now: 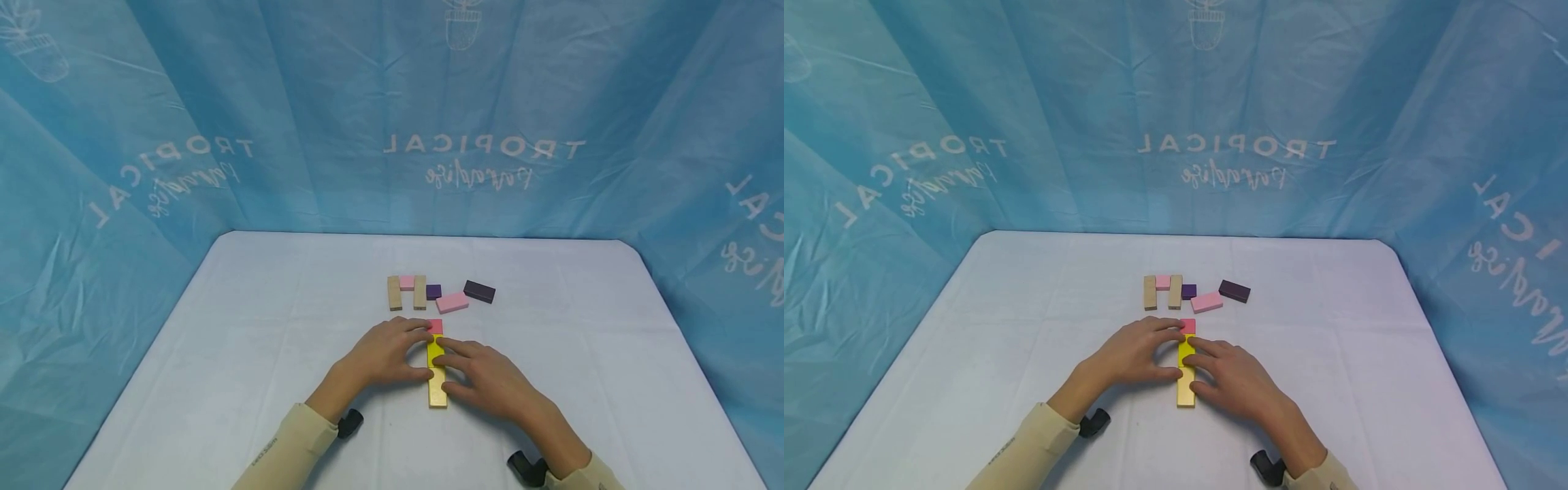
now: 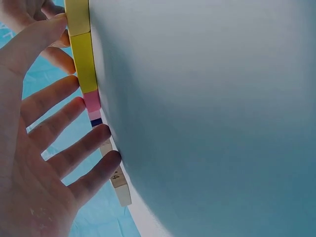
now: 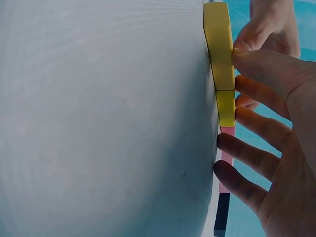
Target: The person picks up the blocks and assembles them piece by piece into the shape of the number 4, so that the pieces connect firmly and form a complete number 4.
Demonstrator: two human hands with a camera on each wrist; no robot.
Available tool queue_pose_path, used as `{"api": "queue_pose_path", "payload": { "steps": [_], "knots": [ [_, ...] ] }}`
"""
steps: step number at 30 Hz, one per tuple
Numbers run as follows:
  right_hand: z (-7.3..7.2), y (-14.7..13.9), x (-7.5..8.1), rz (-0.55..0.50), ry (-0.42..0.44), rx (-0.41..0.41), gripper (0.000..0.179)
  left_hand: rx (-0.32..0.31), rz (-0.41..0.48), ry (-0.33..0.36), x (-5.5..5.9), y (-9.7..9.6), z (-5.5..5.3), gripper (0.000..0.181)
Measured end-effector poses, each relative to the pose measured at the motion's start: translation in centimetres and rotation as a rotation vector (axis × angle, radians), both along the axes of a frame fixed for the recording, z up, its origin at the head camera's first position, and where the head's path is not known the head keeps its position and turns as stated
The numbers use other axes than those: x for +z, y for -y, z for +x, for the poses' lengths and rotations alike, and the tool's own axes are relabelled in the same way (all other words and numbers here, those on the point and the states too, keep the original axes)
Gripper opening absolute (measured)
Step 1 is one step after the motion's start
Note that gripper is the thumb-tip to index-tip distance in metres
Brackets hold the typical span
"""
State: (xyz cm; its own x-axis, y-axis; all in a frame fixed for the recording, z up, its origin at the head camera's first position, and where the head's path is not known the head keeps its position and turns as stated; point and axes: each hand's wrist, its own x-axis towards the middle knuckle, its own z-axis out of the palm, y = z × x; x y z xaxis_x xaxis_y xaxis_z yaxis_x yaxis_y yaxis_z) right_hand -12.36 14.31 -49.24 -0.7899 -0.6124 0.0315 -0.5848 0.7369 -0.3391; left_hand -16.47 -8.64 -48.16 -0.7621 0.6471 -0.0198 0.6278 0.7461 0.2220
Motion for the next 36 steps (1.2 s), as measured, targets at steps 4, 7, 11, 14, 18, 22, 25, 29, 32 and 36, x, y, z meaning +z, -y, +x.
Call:
{"api": "queue_pose_path", "payload": {
  "steps": [4, 7, 11, 14, 18, 22, 25, 29, 32, 36],
  "knots": [
    [-0.1, -0.1, 0.0, -0.005, 0.01, 0.006, 0.042, 0.003, 0.002, 0.002, 0.1, -0.1, 0.0, 0.061],
    [-0.1, -0.2, 0.0, -0.01, 0.015, 0.01, 0.042, 0.0, 0.005, -0.001, 0.2, -0.1, 0.0, 0.06],
    [-0.1, -0.2, 0.1, -0.013, 0.018, 0.012, 0.042, 0.001, 0.001, -0.009, 0.2, -0.1, -0.1, 0.059],
    [-0.1, -0.2, 0.1, -0.014, 0.02, 0.014, 0.042, 0.003, -0.001, -0.007, 0.1, -0.1, -0.1, 0.06],
    [-0.1, -0.2, 0.2, 0.001, 0.031, 0.024, 0.042, 0.001, 0.006, -0.004, 0.0, 0.0, -0.1, 0.06],
    [-0.2, -0.4, 0.4, 0.01, 0.048, 0.039, 0.044, 0.001, 0.009, -0.007, 0.1, -0.1, -0.1, 0.059],
    [-0.3, -0.6, 0.5, 0.008, 0.041, 0.027, 0.046, 0.003, 0.007, -0.001, 0.2, -0.2, -0.1, 0.058],
    [-0.7, -1.1, 0.7, 0.002, 0.009, -0.046, 0.044, 0.011, -0.004, 0.011, 0.1, -0.3, -0.2, 0.058],
    [-1.1, -1.4, 1.1, -0.006, -0.012, -0.099, 0.042, 0.018, -0.016, 0.01, -0.1, -0.4, -0.2, 0.058],
    [-1.9, -1.8, 1.4, -0.03, -0.042, -0.119, 0.042, 0.029, -0.026, 0.012, -0.2, -0.4, -0.2, 0.058]
  ]
}}
